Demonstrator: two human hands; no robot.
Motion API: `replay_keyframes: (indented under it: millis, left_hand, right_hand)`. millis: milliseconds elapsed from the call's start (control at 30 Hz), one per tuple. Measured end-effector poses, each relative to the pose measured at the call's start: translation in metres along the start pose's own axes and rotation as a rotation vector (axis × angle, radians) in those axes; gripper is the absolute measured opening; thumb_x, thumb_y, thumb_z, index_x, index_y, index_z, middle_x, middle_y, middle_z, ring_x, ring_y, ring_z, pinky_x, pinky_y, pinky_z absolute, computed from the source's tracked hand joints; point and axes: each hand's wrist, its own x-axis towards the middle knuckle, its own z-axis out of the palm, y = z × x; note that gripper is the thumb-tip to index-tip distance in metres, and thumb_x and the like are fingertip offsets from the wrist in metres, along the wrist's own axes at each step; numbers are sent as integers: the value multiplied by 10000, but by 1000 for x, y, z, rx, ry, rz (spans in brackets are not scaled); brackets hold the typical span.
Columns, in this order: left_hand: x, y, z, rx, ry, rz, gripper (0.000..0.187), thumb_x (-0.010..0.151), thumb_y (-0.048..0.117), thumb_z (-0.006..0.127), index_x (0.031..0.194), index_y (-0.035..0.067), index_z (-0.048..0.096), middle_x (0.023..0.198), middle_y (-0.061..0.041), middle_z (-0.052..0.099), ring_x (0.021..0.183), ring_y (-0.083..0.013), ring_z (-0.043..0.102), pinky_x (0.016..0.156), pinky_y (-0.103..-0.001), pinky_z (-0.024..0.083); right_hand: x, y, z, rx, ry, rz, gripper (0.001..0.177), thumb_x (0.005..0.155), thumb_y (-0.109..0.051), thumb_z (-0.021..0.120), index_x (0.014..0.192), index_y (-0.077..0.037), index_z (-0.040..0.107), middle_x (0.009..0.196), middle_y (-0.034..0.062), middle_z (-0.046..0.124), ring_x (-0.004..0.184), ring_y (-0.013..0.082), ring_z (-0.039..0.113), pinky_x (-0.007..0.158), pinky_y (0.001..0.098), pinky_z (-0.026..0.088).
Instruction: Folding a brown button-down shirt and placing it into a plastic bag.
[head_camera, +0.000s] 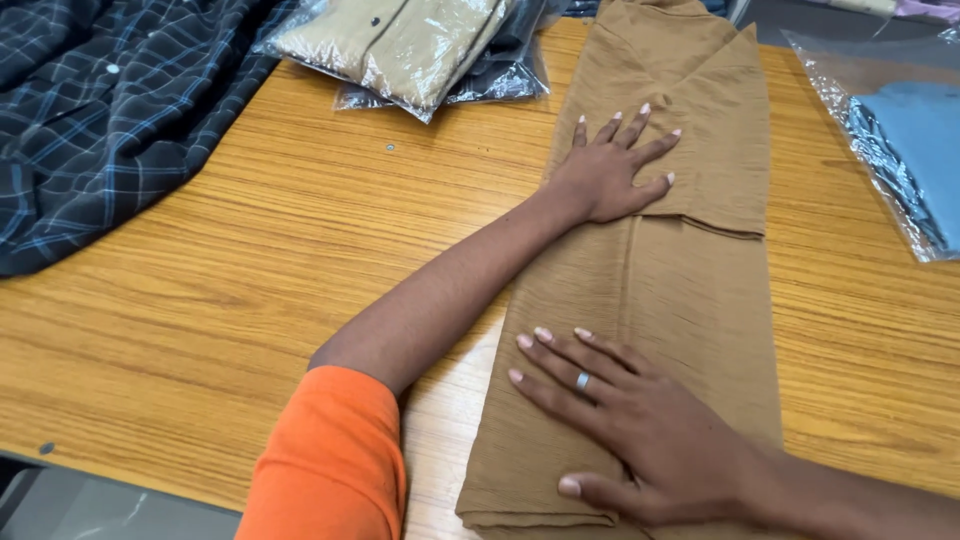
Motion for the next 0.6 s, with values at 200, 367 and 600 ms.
replay_keyframes:
  millis: [200,367,600]
  left_hand:
    - [-2,1,-2,-10,10,7,709,974,689,371,1613,400,266,1717,-120,153,1560,-399,209,1216,-705,103]
    - [-3,1,-6,-26,18,6,709,970,681,400,1609,399,281,1728,-116,143,1560,-402,207,1221,-697,108]
    - [-5,3,-2,-22,12,23,694,980,667,399,1610,400,279,1728,-118,141,1558,-402,213,1219,-704,107]
  right_hand:
    - [-1,-5,-4,32,-78,-82,840,1017,-613,437,1647,-84,267,1709,191,238,1576,360,198,1240,509,122]
    - [1,-5,-4,-18,-21,-99,837,1012,-617,431,1640,-86,274,1705,181,244,1570,357,205,1244,506,123]
    - [1,-12,-7,25,-35,-64,791,1026,-570,444,1633,-85,293,1702,200,238,1573,361,200,1237,509,122]
